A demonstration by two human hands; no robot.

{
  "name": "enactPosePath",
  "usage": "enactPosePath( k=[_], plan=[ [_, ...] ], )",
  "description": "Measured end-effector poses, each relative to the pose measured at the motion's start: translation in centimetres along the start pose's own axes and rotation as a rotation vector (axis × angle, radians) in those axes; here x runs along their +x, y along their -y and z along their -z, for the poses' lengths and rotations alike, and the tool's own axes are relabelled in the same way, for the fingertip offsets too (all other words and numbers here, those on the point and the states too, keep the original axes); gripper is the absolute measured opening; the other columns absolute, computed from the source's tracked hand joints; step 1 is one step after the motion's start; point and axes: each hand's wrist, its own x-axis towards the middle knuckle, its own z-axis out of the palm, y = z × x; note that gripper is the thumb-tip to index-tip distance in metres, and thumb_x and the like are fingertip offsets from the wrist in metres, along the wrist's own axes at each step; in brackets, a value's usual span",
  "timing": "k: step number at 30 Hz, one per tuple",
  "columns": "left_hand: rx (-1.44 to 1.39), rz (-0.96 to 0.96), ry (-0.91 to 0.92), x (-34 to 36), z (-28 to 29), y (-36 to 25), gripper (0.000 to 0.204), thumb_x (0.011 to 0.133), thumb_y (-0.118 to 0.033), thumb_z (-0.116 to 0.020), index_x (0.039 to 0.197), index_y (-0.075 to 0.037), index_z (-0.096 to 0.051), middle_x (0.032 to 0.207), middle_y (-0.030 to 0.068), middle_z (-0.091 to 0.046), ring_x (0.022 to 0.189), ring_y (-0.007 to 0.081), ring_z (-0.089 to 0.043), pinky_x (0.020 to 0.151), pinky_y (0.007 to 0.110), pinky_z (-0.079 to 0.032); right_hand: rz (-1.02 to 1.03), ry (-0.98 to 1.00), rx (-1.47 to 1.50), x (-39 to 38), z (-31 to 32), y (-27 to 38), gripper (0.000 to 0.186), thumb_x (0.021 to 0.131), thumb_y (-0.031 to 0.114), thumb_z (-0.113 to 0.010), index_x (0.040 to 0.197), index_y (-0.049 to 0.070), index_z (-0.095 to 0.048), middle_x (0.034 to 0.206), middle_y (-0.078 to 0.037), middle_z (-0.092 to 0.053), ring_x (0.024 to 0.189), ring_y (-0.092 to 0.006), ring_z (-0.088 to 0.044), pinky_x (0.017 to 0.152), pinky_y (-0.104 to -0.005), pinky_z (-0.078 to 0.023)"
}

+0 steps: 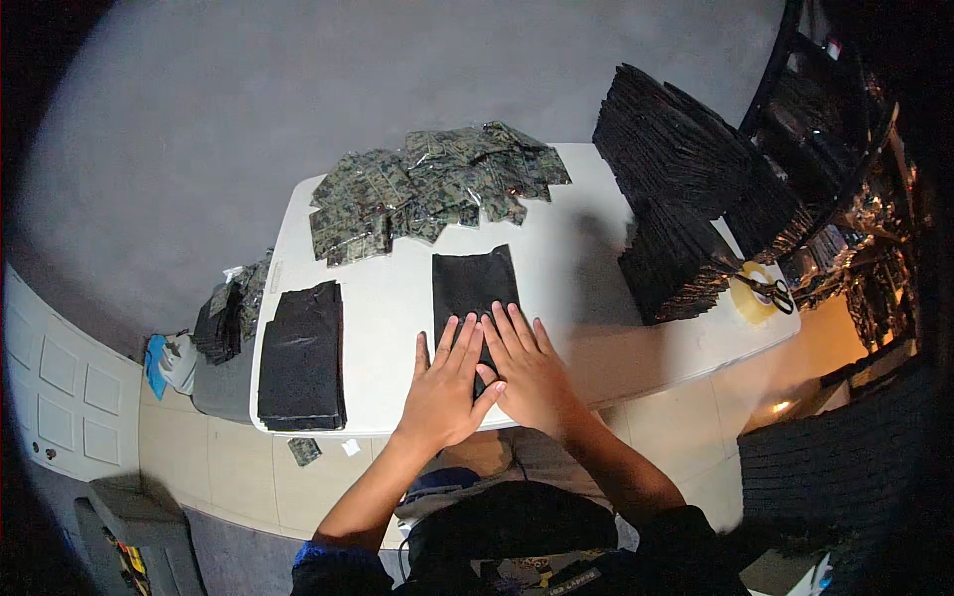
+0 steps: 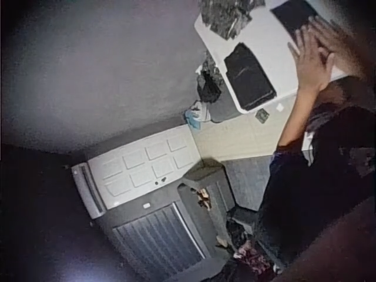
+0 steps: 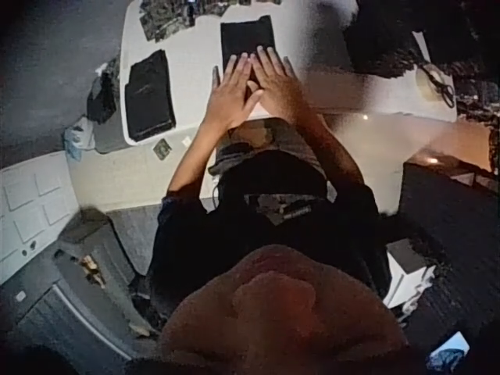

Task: The recorder is packing items into black plastic mailers and sealing them.

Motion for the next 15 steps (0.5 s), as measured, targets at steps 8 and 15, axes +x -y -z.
enactPosePath(
  k=[8, 15],
  plan=[
    [-0.021, 0.014, -0.007, 0.21, 0.1, -0.06, 0.085, 0.108, -0.058, -0.052, 0.167, 0.001, -0.037, 0.174, 0.0213, -0.037, 0.164, 0.0407, -0.029, 0.128, 0.074, -0.015, -0.004, -0.021, -0.032, 0.21, 0.21, 0.09, 0.066, 0.109, 0.039, -0.055, 0.16, -0.003, -0.048, 0.171, -0.026, -0.039, 0.16, -0.0453, -0.034, 0.127, -0.0656, -0.03],
    [0.003, 0.034, 0.015, 0.42, 0.28, -0.14, 0.085, 0.108, -0.059, -0.051, 0.167, 0.001, -0.037, 0.174, 0.0208, -0.038, 0.165, 0.0392, -0.029, 0.128, 0.075, -0.014, -0.009, -0.002, -0.047, 0.3, 0.37, 0.01, 0.067, 0.108, 0.042, -0.056, 0.16, -0.001, -0.048, 0.172, -0.025, -0.039, 0.161, -0.044, -0.034, 0.127, -0.0668, -0.03]
  ],
)
